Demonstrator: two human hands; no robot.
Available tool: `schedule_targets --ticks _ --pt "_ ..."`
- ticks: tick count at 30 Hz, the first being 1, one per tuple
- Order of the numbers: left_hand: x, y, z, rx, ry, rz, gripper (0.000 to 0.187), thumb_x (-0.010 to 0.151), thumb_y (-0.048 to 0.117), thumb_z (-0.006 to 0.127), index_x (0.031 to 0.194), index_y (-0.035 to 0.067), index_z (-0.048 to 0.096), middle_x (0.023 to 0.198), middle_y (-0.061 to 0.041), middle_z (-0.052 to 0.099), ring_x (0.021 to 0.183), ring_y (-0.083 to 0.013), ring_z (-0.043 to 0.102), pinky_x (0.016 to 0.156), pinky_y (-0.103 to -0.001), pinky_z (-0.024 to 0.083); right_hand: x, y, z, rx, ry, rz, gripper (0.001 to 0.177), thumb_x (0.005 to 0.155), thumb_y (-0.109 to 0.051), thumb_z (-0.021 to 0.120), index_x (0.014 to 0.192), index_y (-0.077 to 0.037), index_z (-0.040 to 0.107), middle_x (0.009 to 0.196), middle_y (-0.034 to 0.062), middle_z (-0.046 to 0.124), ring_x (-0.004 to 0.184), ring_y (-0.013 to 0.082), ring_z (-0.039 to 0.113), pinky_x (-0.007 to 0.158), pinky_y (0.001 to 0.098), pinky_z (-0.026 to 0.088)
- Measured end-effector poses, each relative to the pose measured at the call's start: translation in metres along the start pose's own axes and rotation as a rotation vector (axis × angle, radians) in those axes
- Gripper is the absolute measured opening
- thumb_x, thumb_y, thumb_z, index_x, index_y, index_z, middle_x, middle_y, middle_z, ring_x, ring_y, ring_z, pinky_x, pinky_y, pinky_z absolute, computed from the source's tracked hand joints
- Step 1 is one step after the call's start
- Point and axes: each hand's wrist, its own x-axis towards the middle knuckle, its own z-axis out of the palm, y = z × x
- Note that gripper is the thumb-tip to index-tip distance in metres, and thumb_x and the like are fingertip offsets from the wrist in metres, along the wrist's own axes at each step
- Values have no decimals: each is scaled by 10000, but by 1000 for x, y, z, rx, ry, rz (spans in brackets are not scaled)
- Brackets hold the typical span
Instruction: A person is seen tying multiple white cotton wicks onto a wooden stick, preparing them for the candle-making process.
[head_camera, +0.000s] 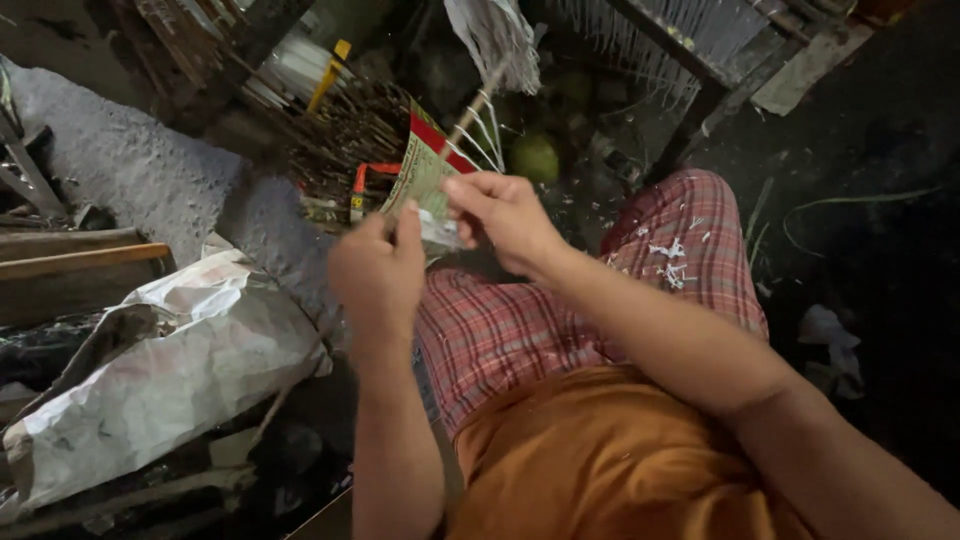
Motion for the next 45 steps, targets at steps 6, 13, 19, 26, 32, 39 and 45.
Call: schedule_targets --ticks 6,13,19,26,32,39,45 --pt "-21 1 1 -5 -188 -117 507 996 500 646 733 81 759 538 -102 652 596 -374 701 589 -456 573 -13 -7 8 25 86 -5 253 890 -156 817 723 -45 662 557 119 619 395 163 594 368 286 489" --pt "-32 -6 -8 -78 -252 -218 689 956 645 634 618 45 661 546 -211 642 694 -499 699 663 -540 565 -20 -33 -21 -45 175 -140 177 955 -146 783 869 -2 724 622 116 593 428 161 569 419 308 497" --pt "-38 -2 -1 -5 -275 -185 645 962 647 594 610 109 644 503 -126 604 681 -409 709 638 -501 570 -37 -11 -32 -414 -278 -161 126 824 53 824 935 20 776 721 126 688 540 169 674 519 313 562" --pt "-40 -8 -1 -75 -224 -178 586 974 545 608 575 116 606 449 -91 573 626 -411 685 598 -465 558 -30 -4 -46 -276 -304 -70 103 910 39 735 994 97 733 709 199 714 612 231 732 578 347 622" --pt "-39 -2 -5 -159 -240 -153 618 989 530 591 540 107 546 393 -93 486 509 -381 625 501 -409 503 -31 0 -42 -247 -361 -150 133 872 101 768 999 117 732 735 207 696 603 245 727 520 351 602" --pt "-40 -3 -3 -198 -236 -155 607 1001 487 612 527 121 517 362 -42 453 433 -309 585 447 -331 472 -26 -5 -53 -127 -229 -61 150 859 118 747 1003 152 723 815 246 724 663 308 763 564 373 659" --pt "-41 -1 0 -173 -254 -158 623 991 531 588 541 102 542 396 -101 493 496 -371 618 505 -405 495 -23 -5 -51 7 -128 -44 103 953 -10 686 996 80 664 768 252 685 562 327 741 481 429 645"
